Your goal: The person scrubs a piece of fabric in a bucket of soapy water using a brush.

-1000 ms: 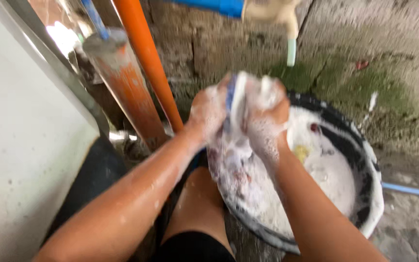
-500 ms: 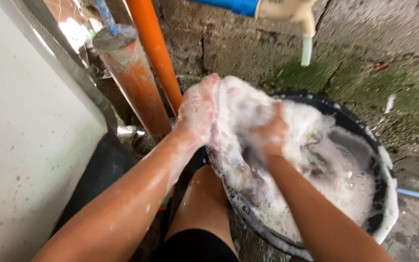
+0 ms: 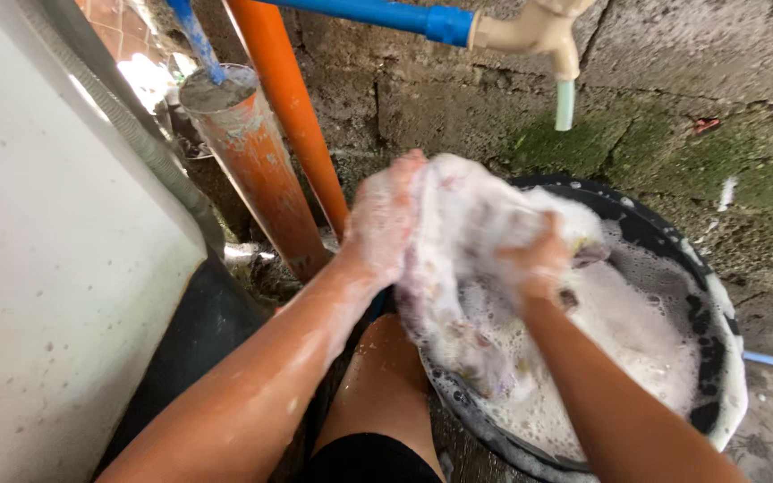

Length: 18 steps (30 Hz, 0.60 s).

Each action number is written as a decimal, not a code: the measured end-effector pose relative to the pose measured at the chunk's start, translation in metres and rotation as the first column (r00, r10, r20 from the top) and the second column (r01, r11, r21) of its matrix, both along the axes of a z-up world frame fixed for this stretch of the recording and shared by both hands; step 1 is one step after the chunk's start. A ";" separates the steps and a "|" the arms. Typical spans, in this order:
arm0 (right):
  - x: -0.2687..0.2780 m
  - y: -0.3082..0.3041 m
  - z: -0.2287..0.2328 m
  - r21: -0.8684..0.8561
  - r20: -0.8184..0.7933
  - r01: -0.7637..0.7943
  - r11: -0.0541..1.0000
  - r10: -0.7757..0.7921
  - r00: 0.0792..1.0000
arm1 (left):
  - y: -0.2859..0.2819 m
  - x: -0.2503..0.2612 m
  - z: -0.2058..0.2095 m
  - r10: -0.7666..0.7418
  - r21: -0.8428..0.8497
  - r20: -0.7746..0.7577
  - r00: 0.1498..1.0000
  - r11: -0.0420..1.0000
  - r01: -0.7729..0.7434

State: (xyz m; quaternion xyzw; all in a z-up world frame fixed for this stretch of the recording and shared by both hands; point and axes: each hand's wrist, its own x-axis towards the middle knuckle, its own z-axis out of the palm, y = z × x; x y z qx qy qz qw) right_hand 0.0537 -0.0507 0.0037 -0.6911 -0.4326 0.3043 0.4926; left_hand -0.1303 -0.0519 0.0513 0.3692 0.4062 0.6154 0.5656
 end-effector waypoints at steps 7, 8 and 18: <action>-0.023 0.000 0.018 0.331 -0.283 -0.121 0.936 0.220 0.934 | 0.000 0.011 0.016 0.165 0.157 -0.544 0.823 0.983 -0.094; -0.030 0.003 0.020 0.337 -0.167 -0.159 0.928 0.225 0.960 | 0.004 0.011 0.021 0.173 0.169 -0.540 0.824 0.981 -0.095; 0.009 0.001 0.019 0.042 -0.571 0.149 0.988 -0.099 0.815 | 0.014 0.013 0.015 0.063 0.246 -0.401 0.914 0.968 0.041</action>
